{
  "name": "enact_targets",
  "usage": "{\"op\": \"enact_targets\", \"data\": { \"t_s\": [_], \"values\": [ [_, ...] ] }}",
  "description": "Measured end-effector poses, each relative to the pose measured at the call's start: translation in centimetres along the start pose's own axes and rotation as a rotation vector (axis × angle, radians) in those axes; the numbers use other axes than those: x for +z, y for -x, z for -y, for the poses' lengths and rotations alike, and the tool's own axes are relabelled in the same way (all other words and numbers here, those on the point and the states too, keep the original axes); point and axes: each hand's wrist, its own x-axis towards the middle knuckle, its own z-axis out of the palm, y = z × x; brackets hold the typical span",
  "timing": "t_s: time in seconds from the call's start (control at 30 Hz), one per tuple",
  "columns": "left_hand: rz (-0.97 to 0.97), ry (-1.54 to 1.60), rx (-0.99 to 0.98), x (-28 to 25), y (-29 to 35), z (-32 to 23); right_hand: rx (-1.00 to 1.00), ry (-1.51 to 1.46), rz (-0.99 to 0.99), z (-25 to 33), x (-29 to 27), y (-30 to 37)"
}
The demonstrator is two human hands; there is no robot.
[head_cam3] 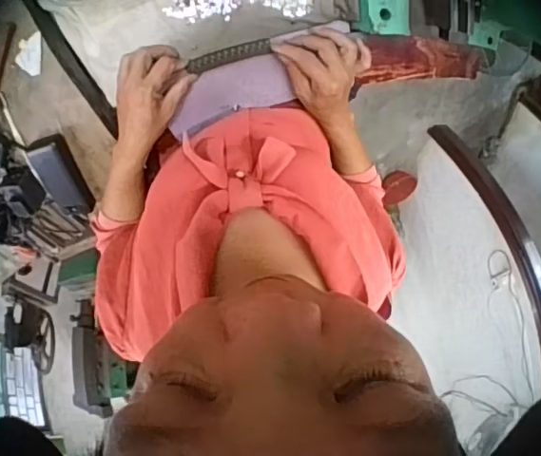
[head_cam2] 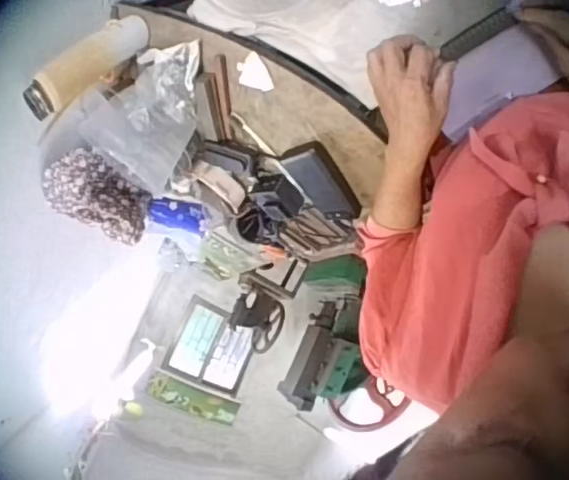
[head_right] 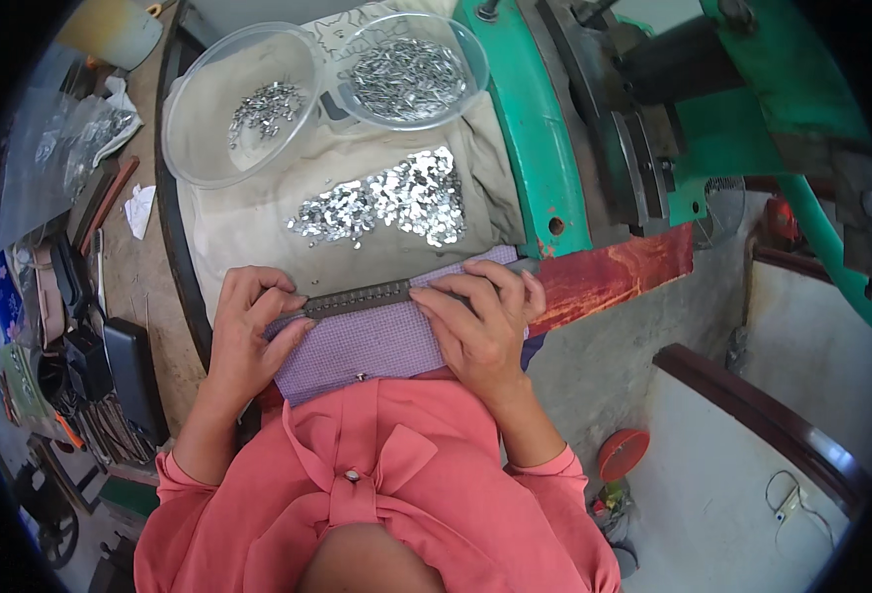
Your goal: The person places small silver metal pieces into a purple grid-like tray, then uses a green press machine to process them. They repeat this cycle of loading the tray and operating the press throughout the clip.
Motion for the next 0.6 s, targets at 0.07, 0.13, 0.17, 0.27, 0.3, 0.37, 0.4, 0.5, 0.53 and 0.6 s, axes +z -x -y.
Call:
{"op": "enact_targets", "data": {
  "t_s": [0.07, 0.13, 0.17, 0.27, 0.3, 0.37, 0.4, 0.5, 0.53, 0.6],
  "values": [
    [-0.001, 0.005, -0.001, -0.1, -0.1, 0.0, 0.035, -0.049, -0.005, -0.1, -0.4, -0.1],
    [0.002, 0.023, -0.004, 0.0, 0.0, 0.1, 0.015, -0.065, -0.012, -0.1, -0.8, -0.7],
    [0.001, 0.027, -0.01, -0.1, 0.0, 0.2, 0.001, -0.081, -0.014, -0.2, -0.8, -1.1],
    [0.008, 0.044, -0.008, 0.0, 0.0, 0.4, -0.023, -0.152, -0.013, 0.0, -0.9, -2.3],
    [0.01, 0.048, -0.008, -0.1, 0.0, 0.4, -0.029, -0.182, -0.009, 0.0, -0.8, -2.9],
    [0.014, 0.054, -0.005, -0.2, -0.1, 0.4, -0.055, -0.224, 0.021, -0.2, -0.6, -3.9],
    [0.017, 0.056, -0.003, -0.2, -0.1, 0.4, -0.068, -0.246, 0.038, -0.3, -0.4, -4.5],
    [0.019, 0.07, -0.006, -0.3, -0.1, 0.4, -0.125, -0.2, 0.131, 0.2, 0.0, -6.4],
    [0.018, 0.076, -0.009, -0.3, -0.1, 0.5, -0.143, -0.181, 0.163, 0.4, 0.2, -6.8],
    [0.019, 0.099, -0.01, -0.4, -0.1, 0.5, -0.15, -0.17, 0.195, 0.7, 0.7, -7.3]
  ]
}}
